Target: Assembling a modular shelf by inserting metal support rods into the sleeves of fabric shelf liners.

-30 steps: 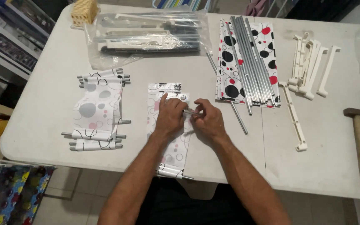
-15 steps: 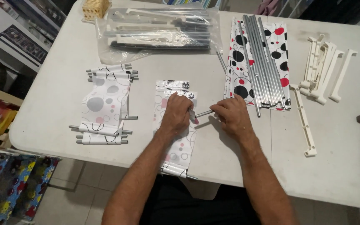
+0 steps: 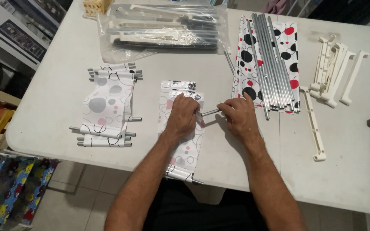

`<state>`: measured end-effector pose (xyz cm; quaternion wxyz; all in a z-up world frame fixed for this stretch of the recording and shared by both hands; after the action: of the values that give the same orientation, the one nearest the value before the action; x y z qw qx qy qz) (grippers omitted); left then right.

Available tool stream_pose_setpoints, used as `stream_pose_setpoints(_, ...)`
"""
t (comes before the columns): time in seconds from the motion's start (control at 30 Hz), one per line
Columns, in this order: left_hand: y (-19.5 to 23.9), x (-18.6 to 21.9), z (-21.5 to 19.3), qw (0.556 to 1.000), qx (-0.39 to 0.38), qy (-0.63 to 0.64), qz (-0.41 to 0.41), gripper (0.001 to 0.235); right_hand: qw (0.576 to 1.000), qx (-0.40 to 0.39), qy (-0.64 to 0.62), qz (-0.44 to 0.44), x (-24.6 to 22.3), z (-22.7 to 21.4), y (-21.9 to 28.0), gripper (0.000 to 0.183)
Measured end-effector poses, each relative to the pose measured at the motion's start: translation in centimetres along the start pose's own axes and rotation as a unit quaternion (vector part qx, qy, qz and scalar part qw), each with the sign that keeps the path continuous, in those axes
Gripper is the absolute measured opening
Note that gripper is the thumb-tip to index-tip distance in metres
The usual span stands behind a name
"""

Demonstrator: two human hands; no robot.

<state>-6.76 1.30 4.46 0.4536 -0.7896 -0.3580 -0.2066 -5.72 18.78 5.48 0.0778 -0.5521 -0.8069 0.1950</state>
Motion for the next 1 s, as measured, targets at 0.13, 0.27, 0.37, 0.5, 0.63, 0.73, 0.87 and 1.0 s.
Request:
stream_pose_setpoints(0.13, 0.1, -0.2, 0.1, 1.000, 0.003, -0.001, 0.007, 0.019, 0.999, 0.028, 0.014, -0.006, -0.1, -0.5, -0.1, 0.023)
stream_pose_setpoints(0.27, 0.2, -0.5, 0.6, 1.000, 0.004, 0.011, 0.014, 0.018, 0.998, 0.039, 0.051, -0.013, -0.3, -0.8, -0.2, 0.023)
stream_pose_setpoints(0.37, 0.2, -0.5, 0.5, 1.000, 0.006, 0.002, 0.023, 0.017, 0.996, 0.042, 0.075, -0.018, -0.1, -0.4, -0.2, 0.022)
stream_pose_setpoints(0.5, 0.2, 0.1, 0.5, 1.000, -0.003, -0.021, 0.019, 0.018, 0.994, 0.037, 0.101, -0.018, 0.1, -0.7, -0.1, 0.025)
stream_pose_setpoints(0.63, 0.1, 0.0, 0.7, 0.999, -0.007, -0.044, 0.021, 0.026, 0.994, 0.046, 0.099, -0.003, 0.4, -0.9, 0.7, 0.021)
stream_pose_setpoints(0.73, 0.5, 0.1, 0.9, 0.996, 0.004, -0.084, 0.042, 0.032, 0.997, 0.013, 0.070, 0.042, 1.1, -0.7, 1.0, 0.010)
stream_pose_setpoints(0.87, 0.5, 1.5, 1.0, 0.995, -0.014, -0.084, 0.046, 0.026, 0.996, -0.083, 0.022, 0.028, -1.1, -3.9, 0.7, 0.011)
stream_pose_setpoints(1.0, -1.0, 4.8, 0.9, 0.987, -0.083, -0.119, 0.074, 0.015, 0.996, -0.062, 0.057, -0.021, 0.1, -4.7, 0.3, 0.010)
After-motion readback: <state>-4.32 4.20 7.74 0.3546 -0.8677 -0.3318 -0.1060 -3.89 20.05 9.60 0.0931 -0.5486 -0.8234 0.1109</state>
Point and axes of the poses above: each hand's wrist, its own y-axis away from the middle knuckle, its own z-axis out of the palm, x = y × z, the point moved 10 cm from there along -y, towards the middle knuckle, and after that the axes turned 13 degrees about y, right-handed, at the moved point
